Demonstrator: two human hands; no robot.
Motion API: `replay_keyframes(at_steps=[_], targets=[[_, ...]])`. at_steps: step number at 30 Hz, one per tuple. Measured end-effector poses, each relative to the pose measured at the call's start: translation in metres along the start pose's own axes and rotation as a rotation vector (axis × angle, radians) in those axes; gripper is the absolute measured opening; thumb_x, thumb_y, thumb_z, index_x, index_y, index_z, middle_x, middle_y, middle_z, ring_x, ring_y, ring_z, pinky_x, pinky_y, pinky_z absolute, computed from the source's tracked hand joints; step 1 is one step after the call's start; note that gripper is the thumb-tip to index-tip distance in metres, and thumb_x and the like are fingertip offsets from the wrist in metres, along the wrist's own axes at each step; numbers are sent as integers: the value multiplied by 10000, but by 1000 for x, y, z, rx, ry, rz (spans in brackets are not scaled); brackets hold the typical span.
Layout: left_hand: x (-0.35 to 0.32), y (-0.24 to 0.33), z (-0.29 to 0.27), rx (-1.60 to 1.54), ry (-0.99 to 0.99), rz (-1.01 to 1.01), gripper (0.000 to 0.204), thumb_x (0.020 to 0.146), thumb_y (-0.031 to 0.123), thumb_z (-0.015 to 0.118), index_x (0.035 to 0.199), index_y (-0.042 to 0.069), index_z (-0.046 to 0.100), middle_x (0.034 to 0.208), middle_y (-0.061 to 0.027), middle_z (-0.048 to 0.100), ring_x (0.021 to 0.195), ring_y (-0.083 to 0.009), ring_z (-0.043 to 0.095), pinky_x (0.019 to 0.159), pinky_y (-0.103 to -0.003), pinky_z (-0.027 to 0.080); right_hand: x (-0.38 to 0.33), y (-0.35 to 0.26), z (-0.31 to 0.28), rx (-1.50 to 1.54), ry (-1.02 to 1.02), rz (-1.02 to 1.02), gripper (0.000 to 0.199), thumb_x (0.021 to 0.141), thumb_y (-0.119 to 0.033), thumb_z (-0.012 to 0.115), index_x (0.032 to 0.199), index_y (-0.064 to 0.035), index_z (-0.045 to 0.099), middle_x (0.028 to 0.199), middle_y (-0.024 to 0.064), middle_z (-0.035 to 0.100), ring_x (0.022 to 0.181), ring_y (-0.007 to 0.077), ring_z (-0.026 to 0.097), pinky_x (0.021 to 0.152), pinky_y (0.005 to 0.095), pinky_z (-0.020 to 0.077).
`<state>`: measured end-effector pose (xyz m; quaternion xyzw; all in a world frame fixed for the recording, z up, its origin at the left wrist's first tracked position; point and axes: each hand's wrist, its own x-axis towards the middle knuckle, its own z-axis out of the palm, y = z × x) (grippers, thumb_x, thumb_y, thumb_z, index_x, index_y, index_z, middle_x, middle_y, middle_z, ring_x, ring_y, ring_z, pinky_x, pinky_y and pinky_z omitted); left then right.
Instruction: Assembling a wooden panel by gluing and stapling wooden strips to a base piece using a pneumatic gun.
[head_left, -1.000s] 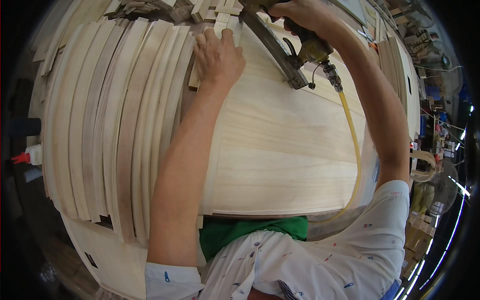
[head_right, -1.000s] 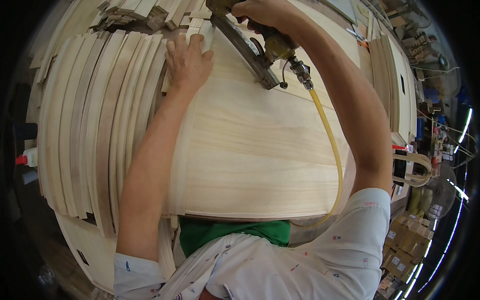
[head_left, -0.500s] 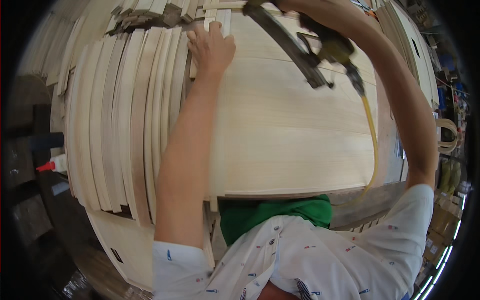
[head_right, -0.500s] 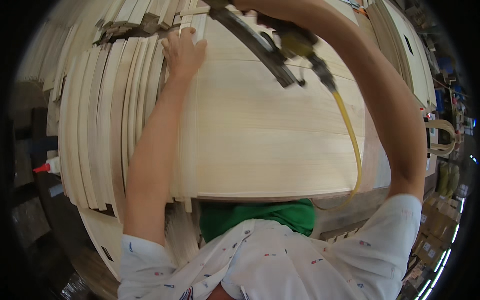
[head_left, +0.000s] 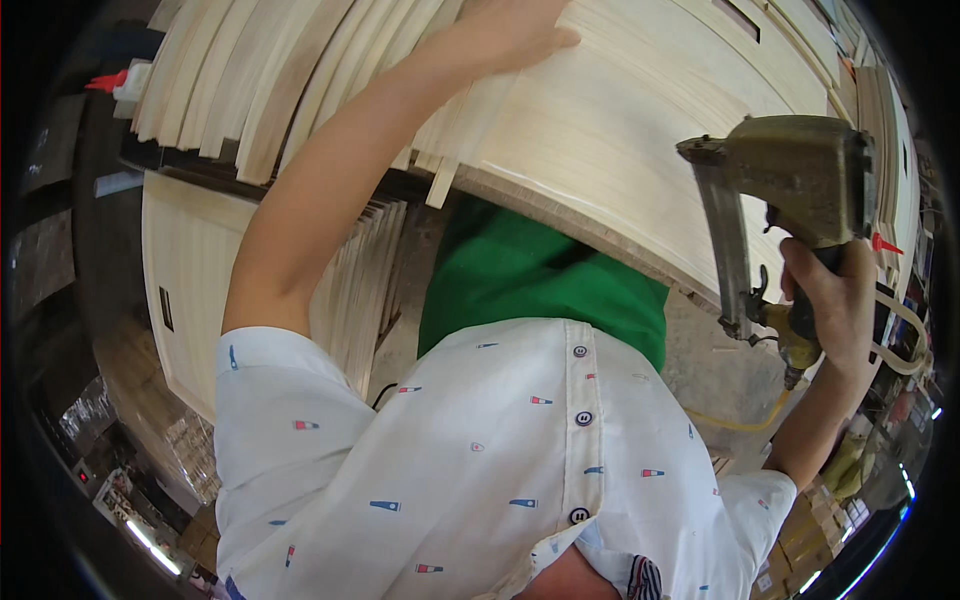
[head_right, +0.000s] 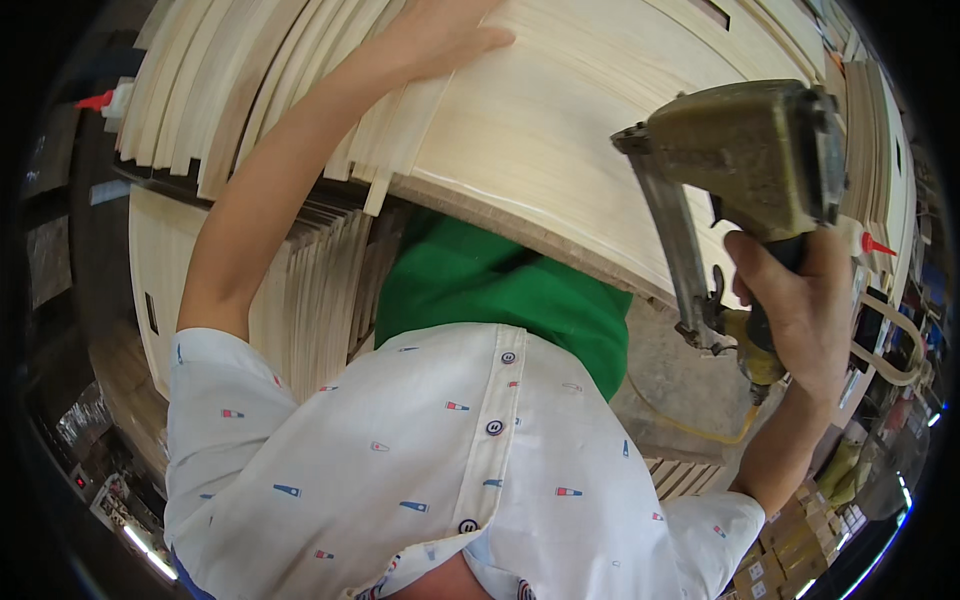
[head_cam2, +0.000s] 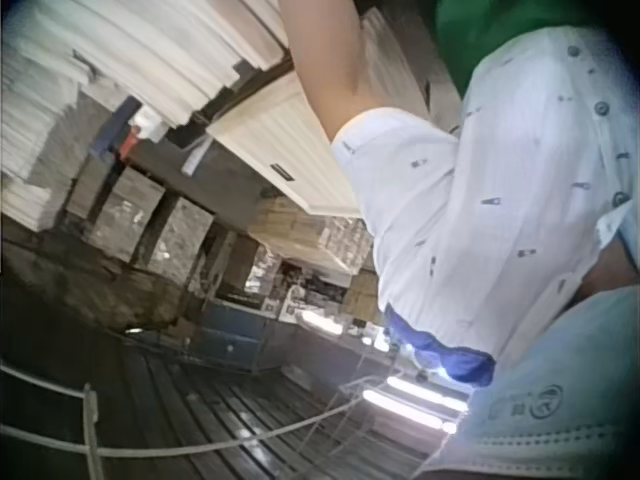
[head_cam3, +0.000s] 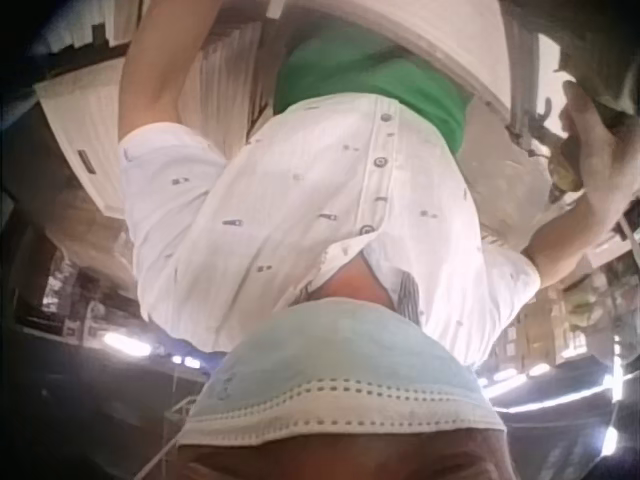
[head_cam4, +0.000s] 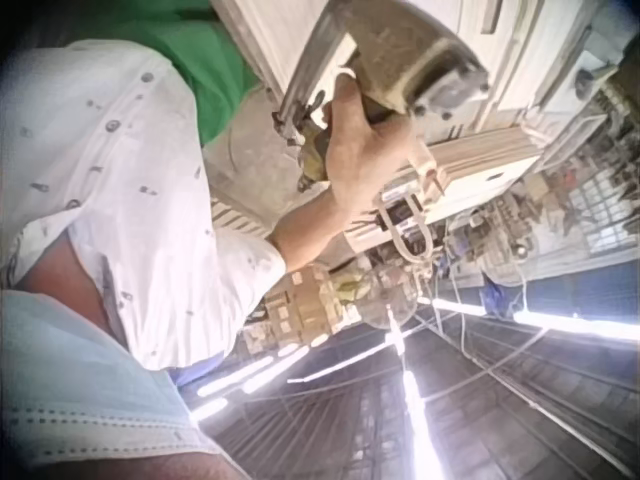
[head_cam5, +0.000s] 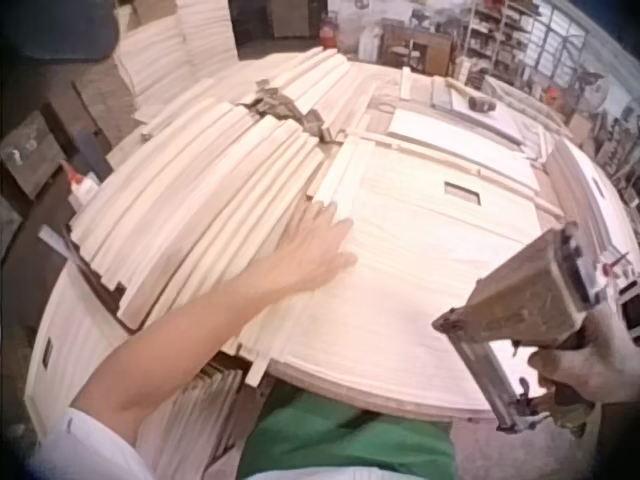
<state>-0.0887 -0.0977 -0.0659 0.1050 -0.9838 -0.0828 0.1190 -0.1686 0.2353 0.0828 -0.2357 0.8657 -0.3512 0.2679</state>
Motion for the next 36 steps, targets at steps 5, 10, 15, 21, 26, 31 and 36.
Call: replay_keyframes(at_steps=[5, 10, 15, 21, 26, 31, 36], targets=[[-47, 7, -14, -91, 164, 89, 382, 856, 252, 614, 1158, 18, 596, 1325, -239, 476, 1282, -407, 373, 1051, -500, 320, 2, -20, 8, -5, -159, -34, 237, 794, -130, 689, 924, 51, 606, 664, 36, 597, 560, 88, 542, 521, 244, 430], [-47, 17, -14, -7, 133, 82, 394, 914, 313, 570, 1272, 149, 579, 1411, -153, 435, 1360, -340, 320, 1102, -439, 307, 0, -29, 7, -58, -159, -53, 242, 797, -132, 686, 930, 52, 603, 667, 38, 601, 563, 79, 542, 521, 249, 430], [-38, 15, -4, -39, 194, 110, 367, 908, 305, 579, 1240, 152, 605, 1393, -150, 455, 1340, -349, 341, 1084, -463, 307, -5, -22, 2, -38, -122, -37, 228, 795, -126, 677, 933, 42, 607, 648, 39, 592, 552, 82, 536, 518, 257, 428], [-8, -2, 10, 24, 180, 94, 339, 910, 281, 571, 1218, 148, 619, 1368, -115, 491, 1318, -327, 373, 1055, -478, 310, -6, -23, 9, -51, -88, -29, 208, 790, -118, 665, 895, 47, 596, 622, 41, 575, 534, 91, 532, 505, 260, 424], [7, -14, 23, 52, 220, 90, 317, 905, 273, 574, 1188, 140, 629, 1345, -77, 517, 1288, -294, 413, 1038, -475, 322, -5, -13, 11, 82, -24, -29, 189, 803, -100, 666, 895, 44, 586, 649, 33, 583, 537, 84, 530, 501, 243, 421], [16, -11, 20, -135, 280, 127, 278, 851, 225, 610, 1036, 22, 655, 1267, -168, 556, 1240, -355, 445, 1013, -473, 354, -5, -10, 5, 43, -26, 21, 188, 802, -94, 676, 898, 40, 584, 656, 31, 583, 540, 81, 529, 497, 236, 414], [12, -13, 22, -247, 407, 185, 136, 812, 176, 602, 822, 46, 636, 1035, -105, 619, 1046, -308, 548, 929, -474, 386, 0, -3, 4, 22, -27, 13, 192, 791, -99, 688, 880, 41, 591, 638, 44, 586, 530, 90, 531, 496, 237, 417]])
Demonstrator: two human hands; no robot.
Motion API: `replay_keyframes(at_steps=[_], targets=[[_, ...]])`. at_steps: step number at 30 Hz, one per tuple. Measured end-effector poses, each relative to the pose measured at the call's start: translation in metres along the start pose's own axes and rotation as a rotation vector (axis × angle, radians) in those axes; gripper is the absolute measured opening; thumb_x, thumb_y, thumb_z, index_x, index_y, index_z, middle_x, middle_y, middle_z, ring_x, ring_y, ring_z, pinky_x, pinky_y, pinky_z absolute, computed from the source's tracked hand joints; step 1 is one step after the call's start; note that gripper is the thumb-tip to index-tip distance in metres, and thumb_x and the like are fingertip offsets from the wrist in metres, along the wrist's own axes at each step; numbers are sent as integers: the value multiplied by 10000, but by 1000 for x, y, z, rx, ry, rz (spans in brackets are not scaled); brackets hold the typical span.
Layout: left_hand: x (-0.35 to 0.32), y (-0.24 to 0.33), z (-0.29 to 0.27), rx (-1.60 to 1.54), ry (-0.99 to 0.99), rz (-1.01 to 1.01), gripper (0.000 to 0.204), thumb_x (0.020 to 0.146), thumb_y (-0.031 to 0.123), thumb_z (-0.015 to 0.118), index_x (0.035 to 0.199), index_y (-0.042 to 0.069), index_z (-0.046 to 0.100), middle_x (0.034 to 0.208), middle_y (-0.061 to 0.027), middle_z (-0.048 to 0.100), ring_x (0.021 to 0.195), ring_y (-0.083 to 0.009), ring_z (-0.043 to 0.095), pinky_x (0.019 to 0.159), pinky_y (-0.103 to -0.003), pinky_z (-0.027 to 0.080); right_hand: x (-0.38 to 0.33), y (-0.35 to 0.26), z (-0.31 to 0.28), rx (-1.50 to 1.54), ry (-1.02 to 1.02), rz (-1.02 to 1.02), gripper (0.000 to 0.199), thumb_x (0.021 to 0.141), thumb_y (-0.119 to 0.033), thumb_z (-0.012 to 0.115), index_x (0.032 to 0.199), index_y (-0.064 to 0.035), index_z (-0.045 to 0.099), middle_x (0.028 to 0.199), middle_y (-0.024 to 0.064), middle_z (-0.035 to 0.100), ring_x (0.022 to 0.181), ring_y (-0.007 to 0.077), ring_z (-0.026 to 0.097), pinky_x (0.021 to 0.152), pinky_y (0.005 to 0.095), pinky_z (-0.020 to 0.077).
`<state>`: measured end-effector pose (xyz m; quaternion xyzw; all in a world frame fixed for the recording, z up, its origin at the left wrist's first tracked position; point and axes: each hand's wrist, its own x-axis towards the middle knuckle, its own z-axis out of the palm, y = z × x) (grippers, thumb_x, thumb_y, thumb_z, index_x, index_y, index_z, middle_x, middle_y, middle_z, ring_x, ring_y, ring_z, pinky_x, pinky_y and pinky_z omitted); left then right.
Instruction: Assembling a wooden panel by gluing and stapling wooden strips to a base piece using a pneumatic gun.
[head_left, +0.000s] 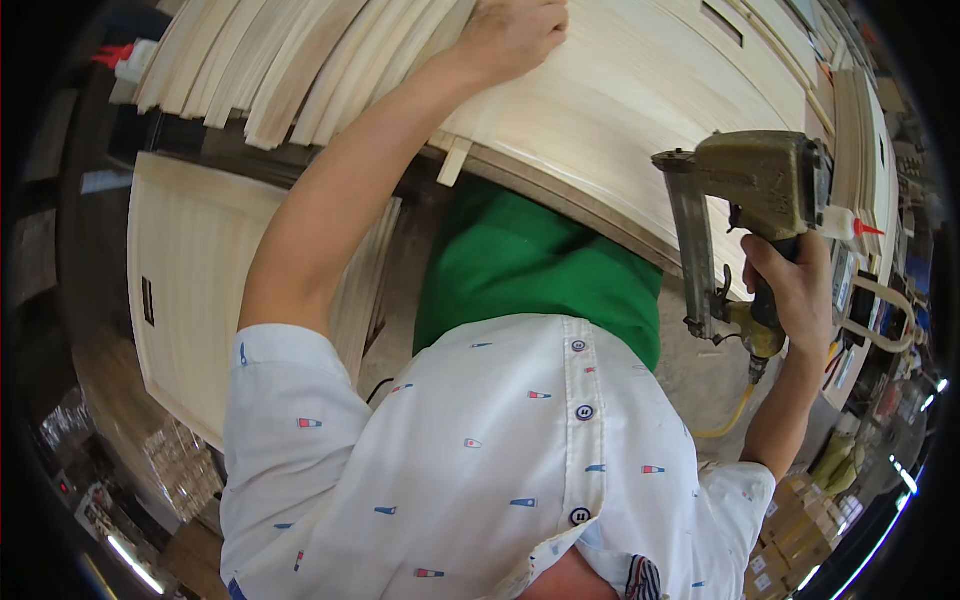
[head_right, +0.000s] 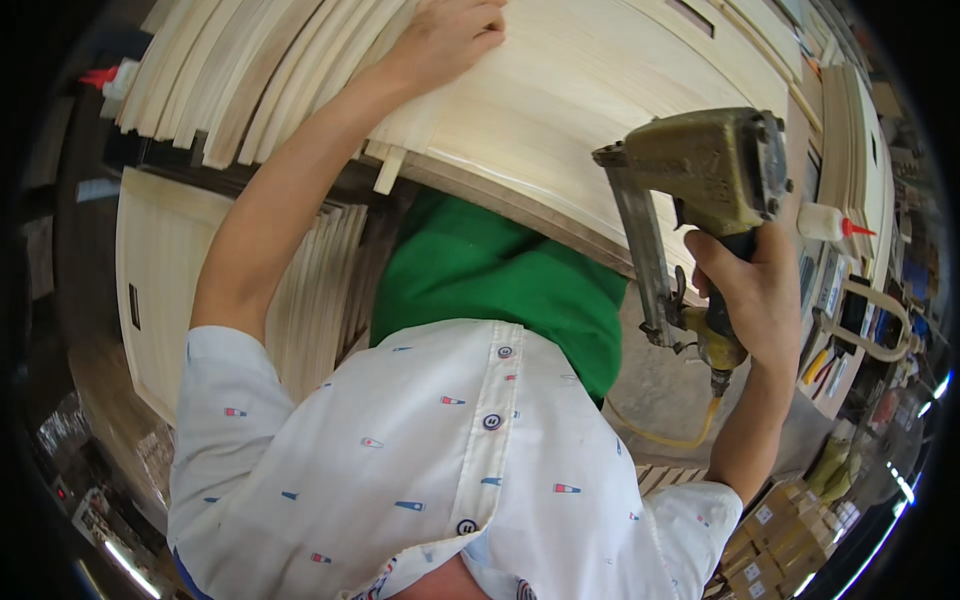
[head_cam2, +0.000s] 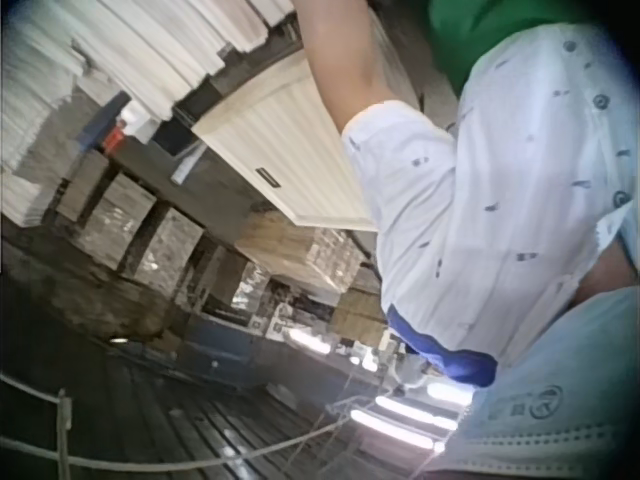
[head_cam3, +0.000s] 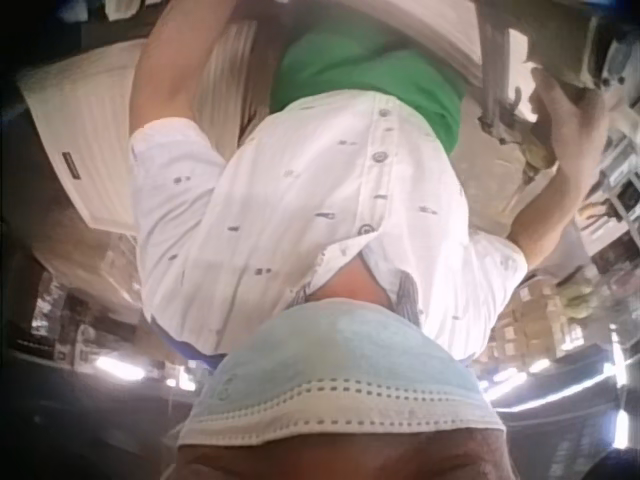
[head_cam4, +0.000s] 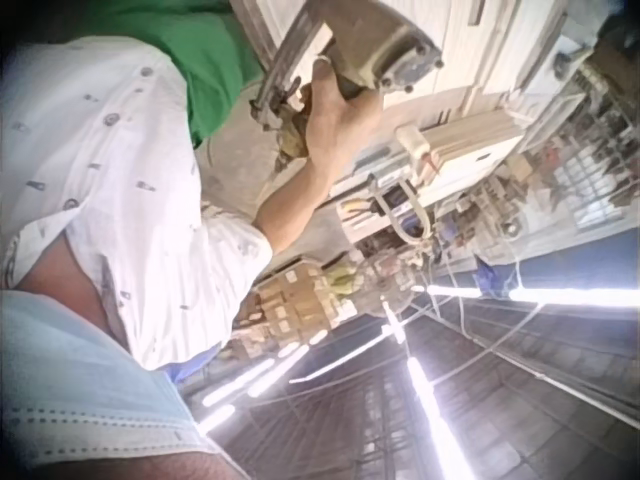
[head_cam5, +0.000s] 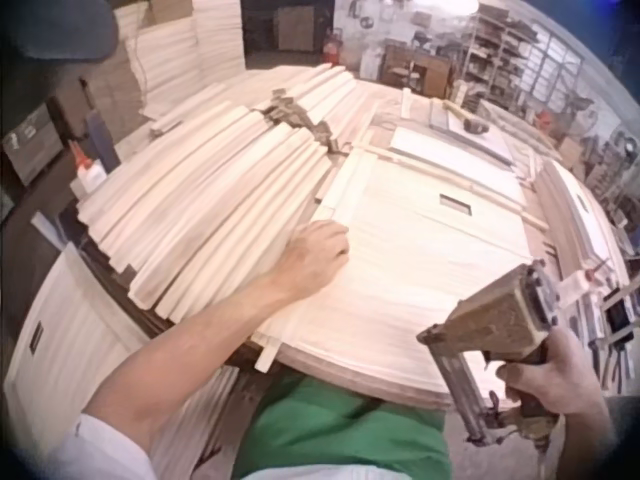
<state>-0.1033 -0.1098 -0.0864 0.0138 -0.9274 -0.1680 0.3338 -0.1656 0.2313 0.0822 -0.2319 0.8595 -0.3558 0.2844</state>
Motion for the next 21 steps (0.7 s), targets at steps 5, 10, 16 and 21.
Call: replay_keyframes(at_steps=[5, 10, 16, 21], targets=[[5, 9, 0, -68, 120, 40, 94, 783, 149, 585, 750, 63, 567, 893, -99, 573, 933, -295, 550, 828, -481, 400, 2, 0, -4, -36, -16, -13, 199, 797, -128, 690, 859, 42, 610, 618, 52, 587, 519, 98, 531, 490, 236, 411], [1, 8, 1, 3, 47, -10, 101, 800, 167, 563, 806, 70, 589, 946, -94, 569, 953, -296, 542, 783, -462, 406, 2, -6, 3, -29, -48, -36, 194, 799, -127, 686, 859, 41, 610, 618, 52, 588, 513, 98, 523, 487, 241, 406], [4, 10, 2, 73, 48, -5, 100, 804, 170, 559, 805, 74, 587, 919, -90, 561, 925, -303, 541, 776, -460, 412, -1, -9, 2, -36, -37, -41, 182, 802, -125, 680, 862, 36, 618, 614, 49, 586, 510, 96, 519, 487, 241, 403], [4, 11, 7, 28, 44, 16, 100, 803, 167, 563, 783, 73, 588, 900, -90, 564, 910, -296, 546, 781, -449, 418, -4, -13, 6, -50, -44, -16, 184, 801, -121, 678, 872, 40, 622, 618, 47, 587, 519, 93, 523, 494, 241, 405]])
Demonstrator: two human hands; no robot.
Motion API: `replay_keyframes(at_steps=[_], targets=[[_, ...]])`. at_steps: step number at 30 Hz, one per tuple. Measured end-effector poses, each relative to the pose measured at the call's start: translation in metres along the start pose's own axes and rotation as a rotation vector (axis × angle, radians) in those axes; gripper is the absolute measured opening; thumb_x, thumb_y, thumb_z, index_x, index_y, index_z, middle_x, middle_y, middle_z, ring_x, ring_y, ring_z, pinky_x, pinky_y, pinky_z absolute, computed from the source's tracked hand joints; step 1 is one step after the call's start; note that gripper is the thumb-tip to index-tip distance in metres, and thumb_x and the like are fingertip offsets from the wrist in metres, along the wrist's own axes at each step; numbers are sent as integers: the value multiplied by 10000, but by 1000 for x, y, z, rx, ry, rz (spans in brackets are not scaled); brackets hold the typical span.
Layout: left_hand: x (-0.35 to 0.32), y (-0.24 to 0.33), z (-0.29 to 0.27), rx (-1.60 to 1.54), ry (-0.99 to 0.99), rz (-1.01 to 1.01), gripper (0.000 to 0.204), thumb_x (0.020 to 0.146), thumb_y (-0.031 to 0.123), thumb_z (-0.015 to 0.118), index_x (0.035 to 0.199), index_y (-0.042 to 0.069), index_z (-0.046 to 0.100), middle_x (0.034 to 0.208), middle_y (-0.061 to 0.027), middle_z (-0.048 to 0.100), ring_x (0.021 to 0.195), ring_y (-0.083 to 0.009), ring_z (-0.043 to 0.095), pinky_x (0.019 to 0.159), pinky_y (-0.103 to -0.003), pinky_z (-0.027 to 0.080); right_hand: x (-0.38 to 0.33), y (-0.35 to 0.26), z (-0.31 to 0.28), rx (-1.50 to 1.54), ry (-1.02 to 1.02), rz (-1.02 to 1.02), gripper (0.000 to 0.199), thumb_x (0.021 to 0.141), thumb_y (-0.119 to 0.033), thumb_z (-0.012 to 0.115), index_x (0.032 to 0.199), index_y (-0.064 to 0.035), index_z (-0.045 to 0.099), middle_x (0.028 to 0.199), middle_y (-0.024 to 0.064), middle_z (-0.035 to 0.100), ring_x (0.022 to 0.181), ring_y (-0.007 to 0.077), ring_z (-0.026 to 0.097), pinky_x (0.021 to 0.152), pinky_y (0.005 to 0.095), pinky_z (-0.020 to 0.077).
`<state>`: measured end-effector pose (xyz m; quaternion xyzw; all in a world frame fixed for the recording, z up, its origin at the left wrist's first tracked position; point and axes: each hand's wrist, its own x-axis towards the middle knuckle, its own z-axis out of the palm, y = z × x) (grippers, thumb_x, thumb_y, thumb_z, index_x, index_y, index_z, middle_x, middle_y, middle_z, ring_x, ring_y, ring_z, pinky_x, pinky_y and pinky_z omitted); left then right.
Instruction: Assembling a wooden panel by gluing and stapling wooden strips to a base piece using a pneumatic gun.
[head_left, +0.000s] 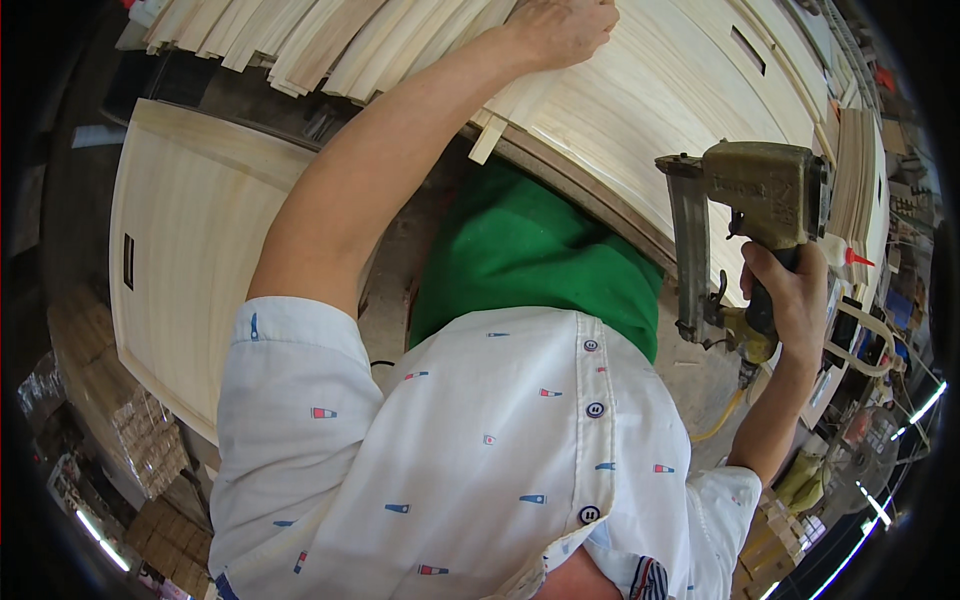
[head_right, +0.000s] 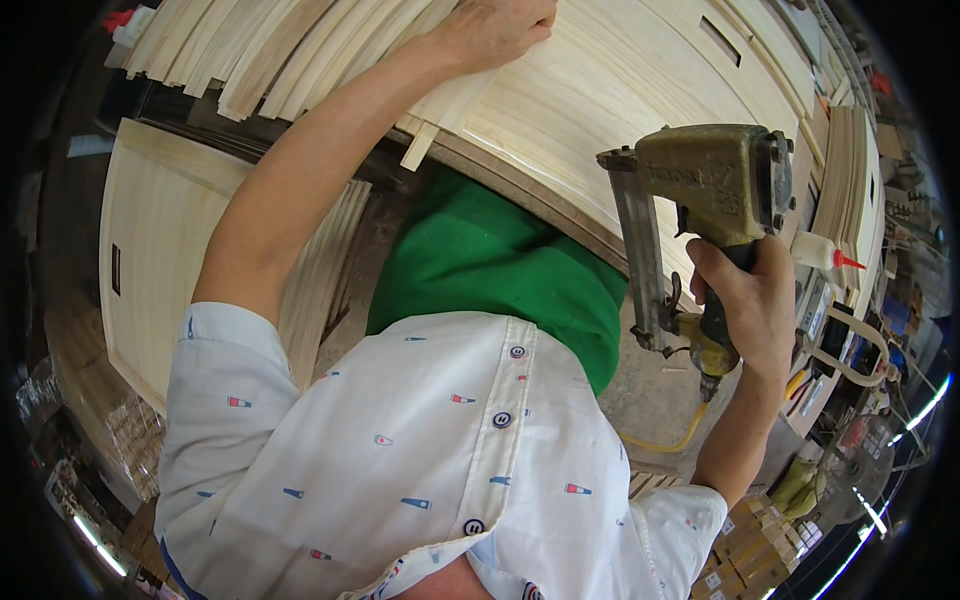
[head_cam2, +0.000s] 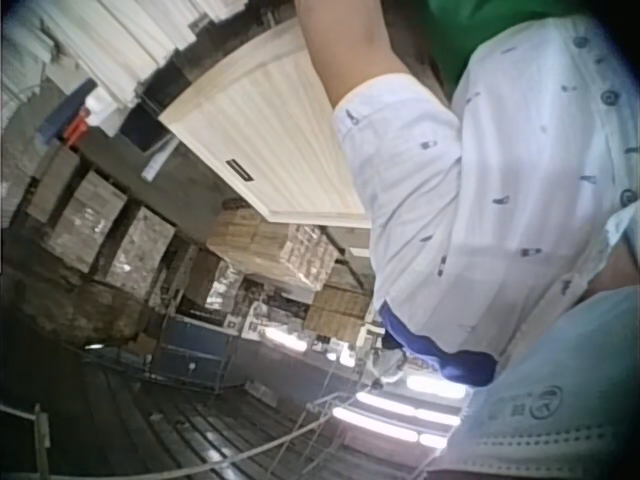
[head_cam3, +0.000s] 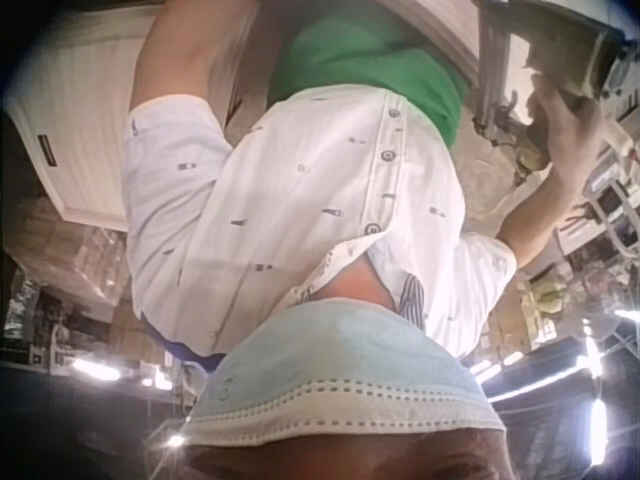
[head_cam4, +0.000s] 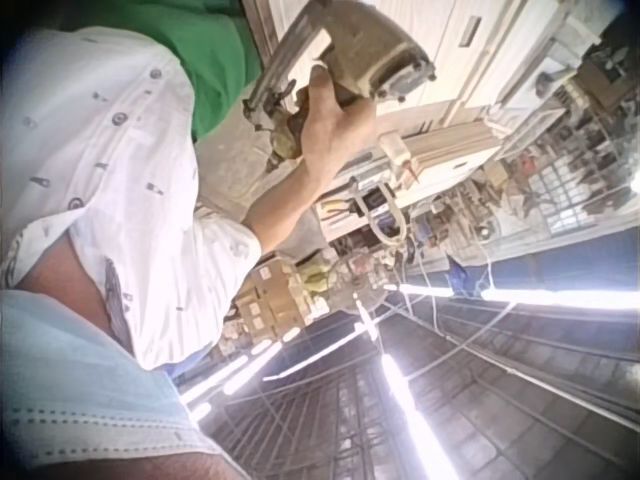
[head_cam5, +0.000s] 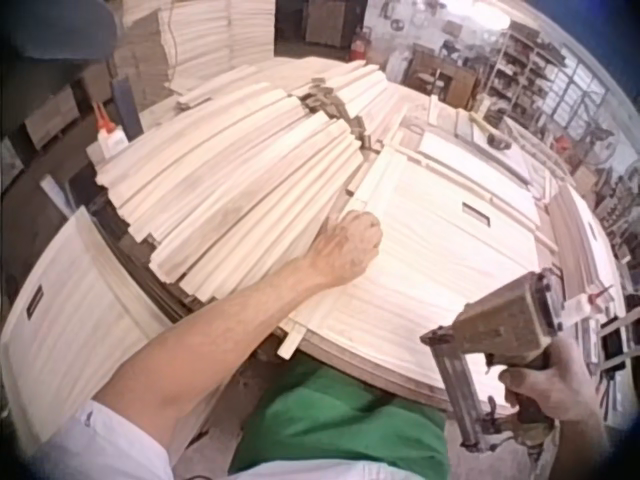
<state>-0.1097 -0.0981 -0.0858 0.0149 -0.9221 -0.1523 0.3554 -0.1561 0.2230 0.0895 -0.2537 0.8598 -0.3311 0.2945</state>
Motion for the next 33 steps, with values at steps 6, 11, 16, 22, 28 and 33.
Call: replay_keyframes(at_steps=[6, 11, 16, 22, 28, 33], targets=[[4, 6, -3, -71, 38, 1, 128, 806, 162, 570, 762, 54, 621, 912, -95, 595, 918, -295, 559, 829, -437, 414, 1, -3, 0, 12, -15, -20, 190, 799, -118, 677, 881, 45, 625, 624, 45, 590, 526, 91, 530, 501, 240, 410], [10, 8, -6, -33, 4, 2, 151, 806, 160, 572, 755, 32, 635, 910, -100, 608, 931, -298, 564, 865, -437, 412, 3, -7, 0, 6, -39, -22, 186, 784, -117, 684, 842, 51, 631, 618, 49, 593, 517, 93, 535, 491, 242, 411], [9, 11, -7, -92, -36, -2, 169, 798, 176, 604, 763, 12, 622, 920, -130, 600, 925, -310, 560, 886, -441, 414, 2, -10, 3, 29, -23, -25, 184, 777, -110, 688, 842, 53, 632, 619, 46, 592, 516, 91, 532, 487, 240, 410], [-29, 57, -88, 5, -488, 9, 335, 877, 244, 614, 1149, 47, 606, 1301, -124, 531, 1228, -301, 465, 1029, -439, 350, -3, -8, -1, 89, -70, -29, 209, 780, -105, 686, 891, 54, 609, 656, 33, 578, 551, 88, 537, 503, 238, 417], [-60, 83, -119, 19, -473, 64, 412, 759, 56, 702, 1152, 15, 585, 1302, -144, 532, 1239, -301, 477, 1025, -410, 394, 3, -2, -6, 34, -109, -33, 249, 775, -117, 688, 929, 62, 606, 659, 26, 585, 564, 75, 527, 517, 235, 415], [-60, 82, -114, 94, -422, 110, 423, 732, 27, 712, 1136, 4, 588, 1248, -140, 577, 1208, -301, 519, 1009, -398, 430, 1, -1, -5, 84, -108, -30, 265, 770, -119, 691, 954, 57, 612, 658, 23, 589, 569, 69, 525, 523, 235, 415]])
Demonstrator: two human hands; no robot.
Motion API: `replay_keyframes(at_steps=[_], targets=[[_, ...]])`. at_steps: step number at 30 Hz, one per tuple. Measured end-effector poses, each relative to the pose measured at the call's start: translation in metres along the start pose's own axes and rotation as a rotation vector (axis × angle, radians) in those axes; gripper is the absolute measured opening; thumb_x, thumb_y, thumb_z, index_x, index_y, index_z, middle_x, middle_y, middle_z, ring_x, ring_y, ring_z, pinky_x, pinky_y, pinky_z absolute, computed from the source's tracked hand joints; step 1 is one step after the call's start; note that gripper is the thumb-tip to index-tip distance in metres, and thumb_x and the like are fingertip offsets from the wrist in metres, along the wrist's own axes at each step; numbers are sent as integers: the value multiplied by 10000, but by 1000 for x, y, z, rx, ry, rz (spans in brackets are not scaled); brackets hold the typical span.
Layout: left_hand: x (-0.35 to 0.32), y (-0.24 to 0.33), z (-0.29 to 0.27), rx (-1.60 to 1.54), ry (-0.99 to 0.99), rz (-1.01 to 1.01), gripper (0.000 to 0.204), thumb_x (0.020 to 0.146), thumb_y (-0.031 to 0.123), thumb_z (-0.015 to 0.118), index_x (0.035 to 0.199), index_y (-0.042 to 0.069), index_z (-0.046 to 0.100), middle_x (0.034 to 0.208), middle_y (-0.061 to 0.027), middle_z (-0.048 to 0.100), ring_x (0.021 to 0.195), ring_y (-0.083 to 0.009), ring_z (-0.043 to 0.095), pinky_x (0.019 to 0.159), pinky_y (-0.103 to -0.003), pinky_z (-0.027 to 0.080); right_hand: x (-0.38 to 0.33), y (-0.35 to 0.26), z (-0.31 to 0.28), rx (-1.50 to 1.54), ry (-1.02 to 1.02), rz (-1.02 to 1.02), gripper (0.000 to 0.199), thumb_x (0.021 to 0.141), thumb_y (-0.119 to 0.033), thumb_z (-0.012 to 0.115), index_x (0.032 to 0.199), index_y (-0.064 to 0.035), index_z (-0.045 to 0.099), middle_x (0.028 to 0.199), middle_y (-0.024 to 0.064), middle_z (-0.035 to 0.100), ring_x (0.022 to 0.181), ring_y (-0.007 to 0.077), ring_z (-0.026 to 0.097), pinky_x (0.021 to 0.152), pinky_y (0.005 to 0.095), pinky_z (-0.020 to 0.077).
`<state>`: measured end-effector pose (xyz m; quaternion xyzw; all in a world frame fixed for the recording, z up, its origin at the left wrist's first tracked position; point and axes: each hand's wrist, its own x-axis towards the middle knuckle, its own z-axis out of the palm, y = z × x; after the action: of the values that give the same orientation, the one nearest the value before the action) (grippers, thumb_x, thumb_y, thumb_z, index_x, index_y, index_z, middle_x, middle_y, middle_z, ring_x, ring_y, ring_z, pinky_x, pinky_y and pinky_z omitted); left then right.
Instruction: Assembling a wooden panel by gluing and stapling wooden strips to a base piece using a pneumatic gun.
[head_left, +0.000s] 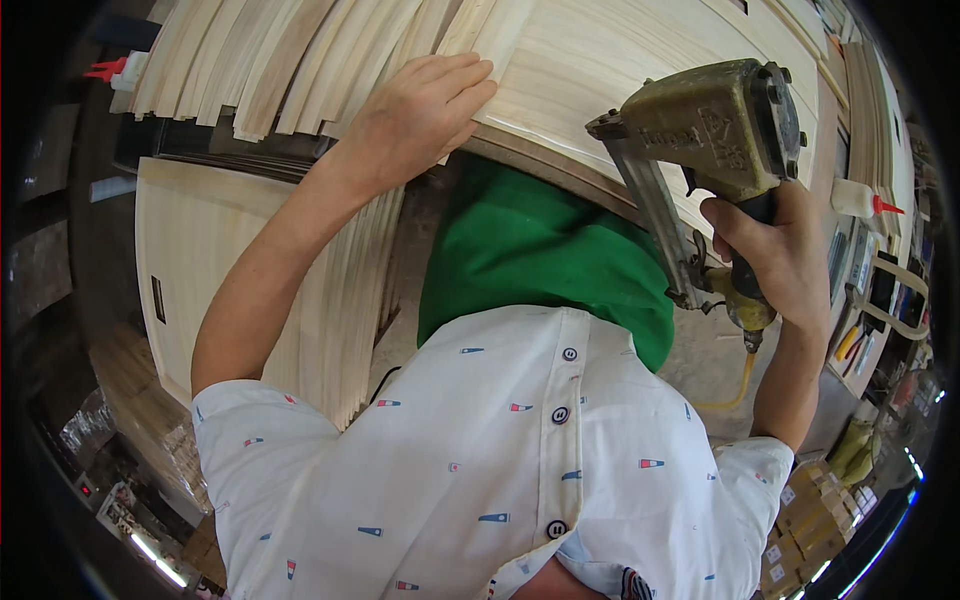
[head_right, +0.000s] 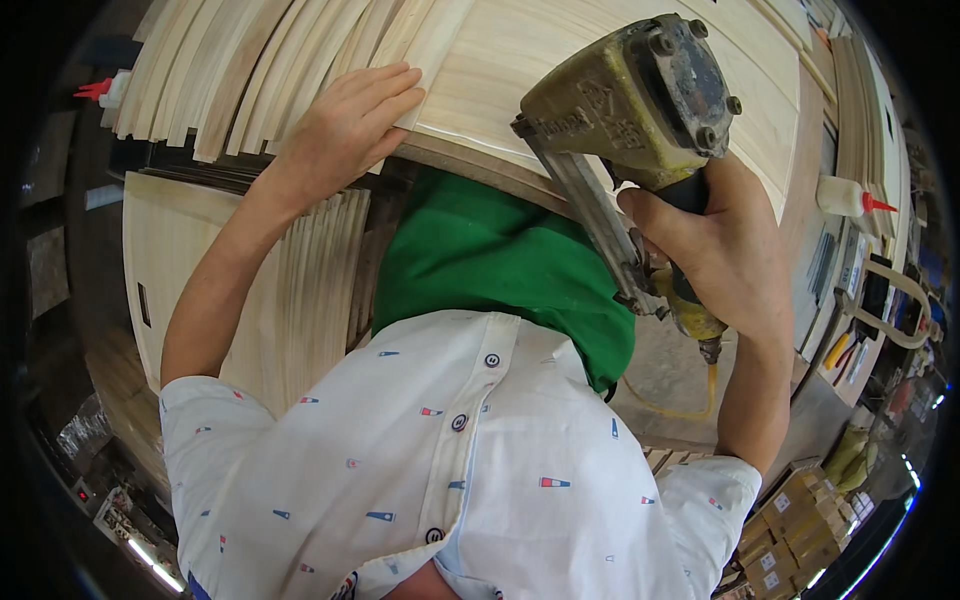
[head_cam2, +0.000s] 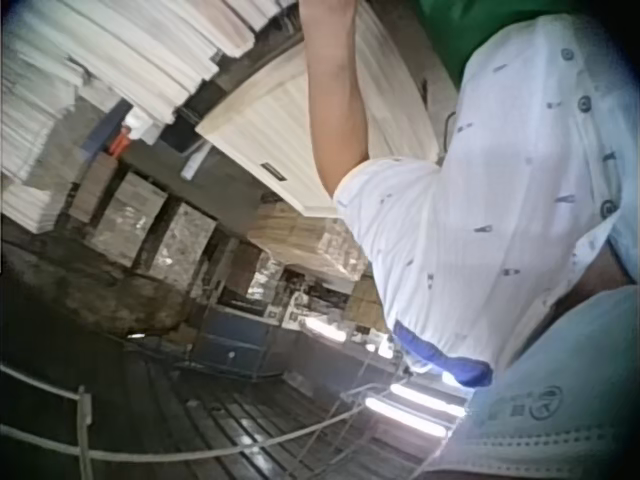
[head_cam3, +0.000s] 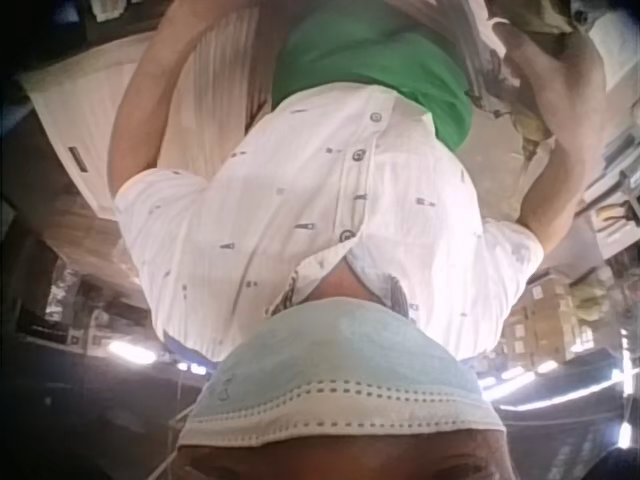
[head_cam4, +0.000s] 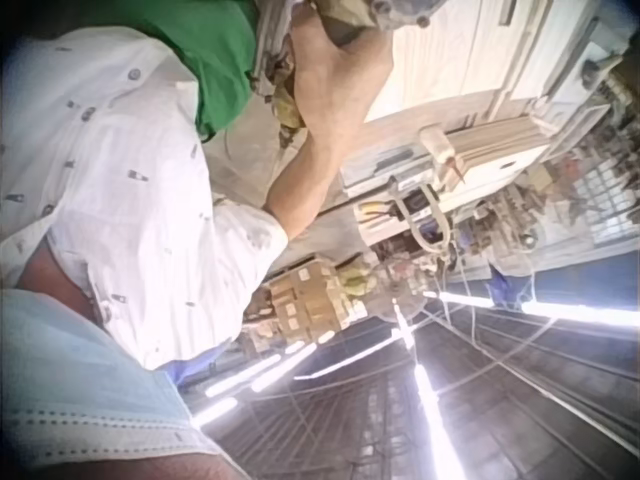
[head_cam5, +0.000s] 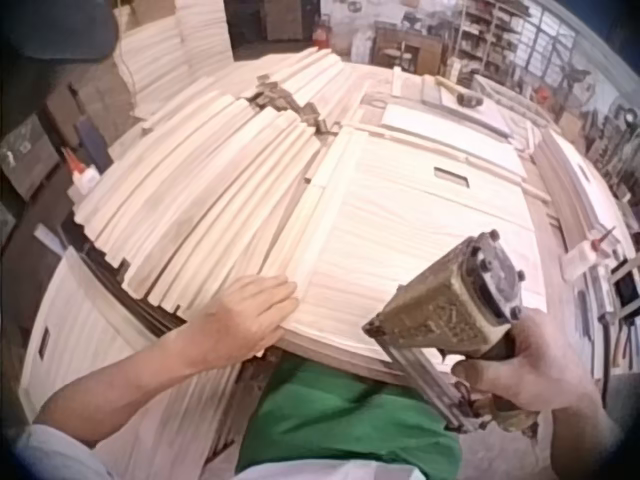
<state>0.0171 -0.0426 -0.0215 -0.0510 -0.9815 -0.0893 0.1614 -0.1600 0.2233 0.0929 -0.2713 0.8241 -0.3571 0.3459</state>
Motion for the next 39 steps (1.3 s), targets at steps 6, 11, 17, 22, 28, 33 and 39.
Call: replay_keyframes(at_steps=[6, 11, 17, 22, 28, 33, 39], targets=[[20, -4, -15, -8, -101, 29, 352, 757, 64, 709, 1088, -5, 612, 1195, -140, 602, 1160, -305, 547, 969, -397, 453, -3, -4, -5, -25, -17, 6, 271, 775, -120, 686, 980, 42, 613, 684, 18, 589, 570, 69, 510, 527, 243, 417], [63, -33, 26, -102, 49, -111, 265, 857, 162, 640, 1073, 9, 636, 1166, -136, 601, 1118, -310, 541, 955, -401, 434, 0, -7, -4, -64, 24, 10, 261, 775, -99, 675, 979, 41, 591, 679, 28, 575, 566, 84, 497, 537, 262, 428], [96, -60, 63, 9, 251, -118, 207, 873, 150, 615, 1027, 24, 671, 1211, -106, 596, 1154, -276, 528, 991, -403, 392, 1, 1, -8, -59, 32, 62, 253, 770, -94, 674, 959, 47, 583, 677, 33, 577, 571, 82, 510, 541, 260, 431], [95, -64, 65, -45, 254, -129, 171, 870, 142, 618, 973, 28, 692, 1184, -76, 621, 1135, -260, 545, 980, -390, 398, 0, 4, -7, 3, 56, 105, 258, 763, -97, 675, 960, 44, 587, 680, 29, 578, 581, 81, 515, 545, 263, 433], [95, -67, 65, -32, 275, -99, 145, 858, 125, 628, 943, 24, 688, 1140, -82, 640, 1089, -262, 572, 942, -383, 427, 3, 9, -9, -56, 65, 107, 247, 755, -92, 683, 945, 41, 597, 677, 23, 574, 591, 72, 515, 540, 254, 426], [100, -71, 65, -85, 311, -98, 137, 844, 125, 635, 903, 6, 669, 1061, -92, 641, 1025, -286, 577, 895, -396, 440, 1, 12, -6, 29, 68, 101, 229, 760, -88, 686, 929, 40, 600, 667, 26, 583, 566, 72, 518, 520, 249, 421], [111, -66, 60, -180, 360, -126, 86, 812, 87, 605, 766, 14, 611, 910, -133, 591, 904, -313, 551, 837, -411, 436, -1, 15, -4, 49, 124, 125, 209, 780, -65, 679, 931, 47, 588, 655, 23, 588, 546, 74, 527, 503, 244, 421]])
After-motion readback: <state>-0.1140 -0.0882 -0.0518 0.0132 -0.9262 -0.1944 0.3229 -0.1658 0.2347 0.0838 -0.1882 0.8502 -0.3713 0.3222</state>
